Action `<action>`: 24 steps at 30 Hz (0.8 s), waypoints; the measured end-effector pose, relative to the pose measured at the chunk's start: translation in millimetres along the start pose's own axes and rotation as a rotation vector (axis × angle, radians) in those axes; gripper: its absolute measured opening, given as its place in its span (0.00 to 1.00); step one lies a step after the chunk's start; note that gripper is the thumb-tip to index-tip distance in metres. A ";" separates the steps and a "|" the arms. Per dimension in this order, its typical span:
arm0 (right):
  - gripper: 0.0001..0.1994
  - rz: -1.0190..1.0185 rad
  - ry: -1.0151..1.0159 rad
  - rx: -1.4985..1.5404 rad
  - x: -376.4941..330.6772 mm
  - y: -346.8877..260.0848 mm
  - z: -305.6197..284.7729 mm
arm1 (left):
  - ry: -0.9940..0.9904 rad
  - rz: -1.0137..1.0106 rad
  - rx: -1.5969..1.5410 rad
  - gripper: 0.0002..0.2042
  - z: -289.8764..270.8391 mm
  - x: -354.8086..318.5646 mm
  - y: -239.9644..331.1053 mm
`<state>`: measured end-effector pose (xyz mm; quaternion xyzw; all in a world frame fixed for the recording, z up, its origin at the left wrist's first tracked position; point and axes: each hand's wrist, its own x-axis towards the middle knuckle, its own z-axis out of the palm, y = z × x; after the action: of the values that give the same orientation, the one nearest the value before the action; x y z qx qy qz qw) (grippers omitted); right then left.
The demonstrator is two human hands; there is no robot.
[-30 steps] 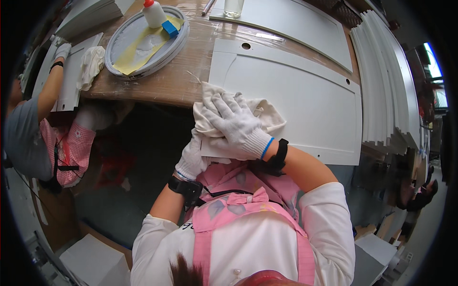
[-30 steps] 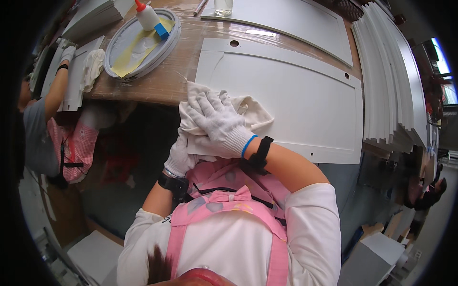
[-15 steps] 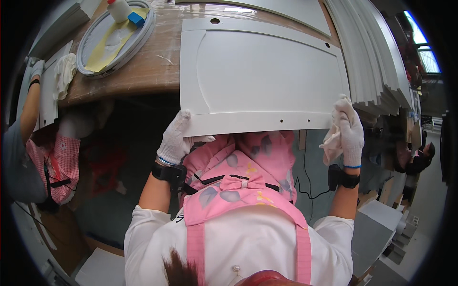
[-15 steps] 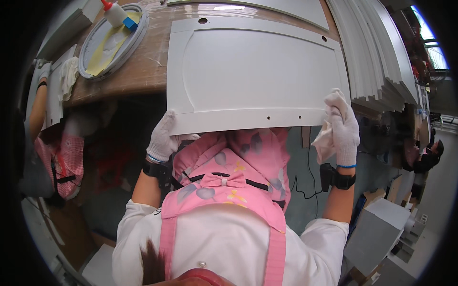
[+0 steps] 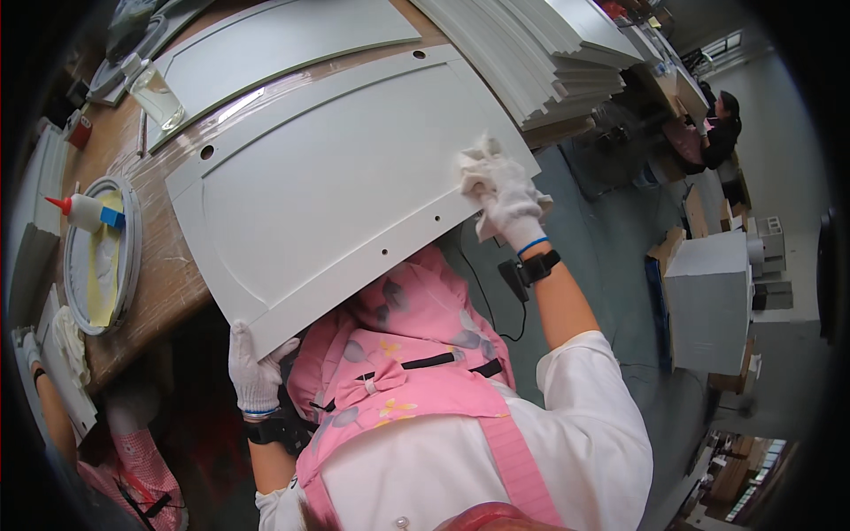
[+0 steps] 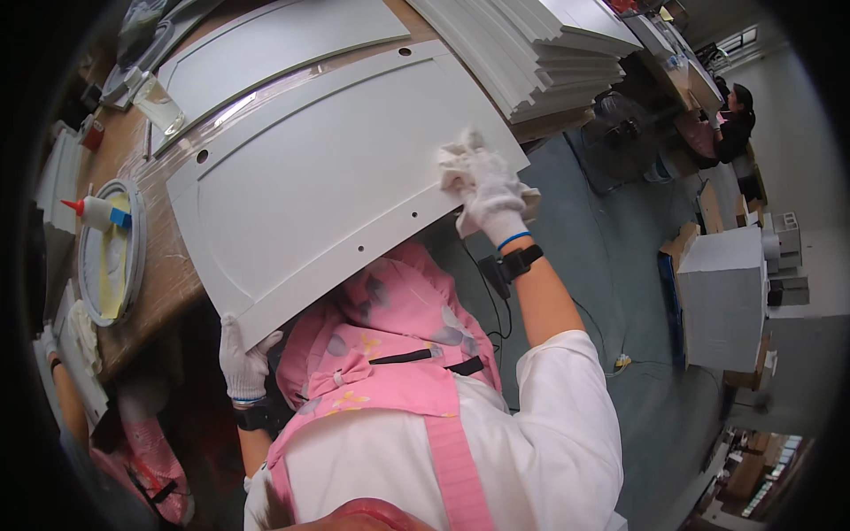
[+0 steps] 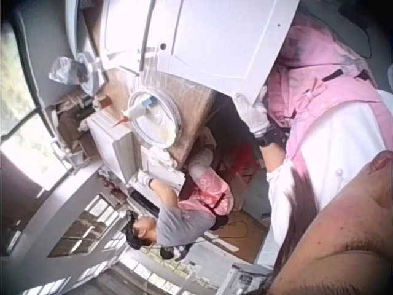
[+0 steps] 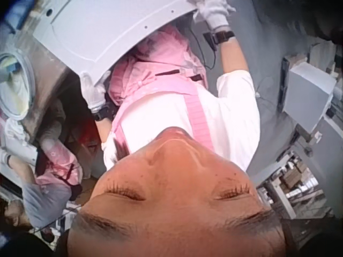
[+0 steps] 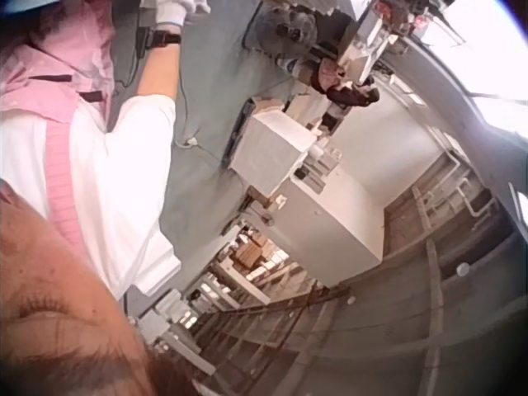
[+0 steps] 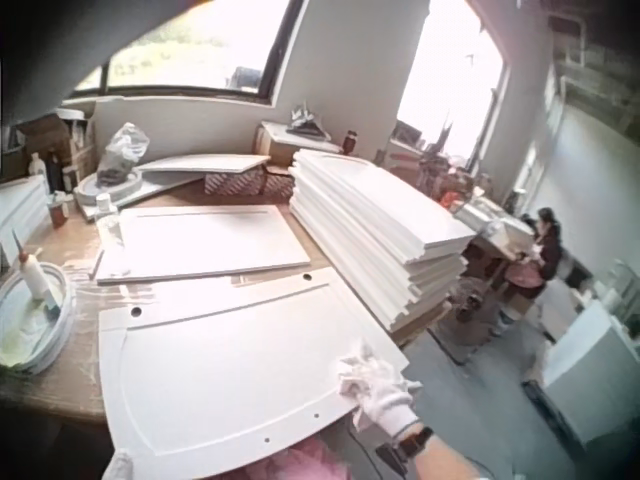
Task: Cleaning, scraping, and wiping residue from white cabinet door panels at a workbench.
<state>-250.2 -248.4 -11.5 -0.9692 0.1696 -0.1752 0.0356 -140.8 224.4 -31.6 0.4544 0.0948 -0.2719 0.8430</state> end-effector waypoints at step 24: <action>0.25 -0.056 0.013 -0.015 54.9 -65.0 20.8 | 0.103 0.058 0.093 0.21 7.3 -1.2 -0.5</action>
<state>-174.0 -205.9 -4.6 -0.9726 0.1441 -0.1809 0.0223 -142.7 218.6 -27.3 0.5088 0.1121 -0.2279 0.8226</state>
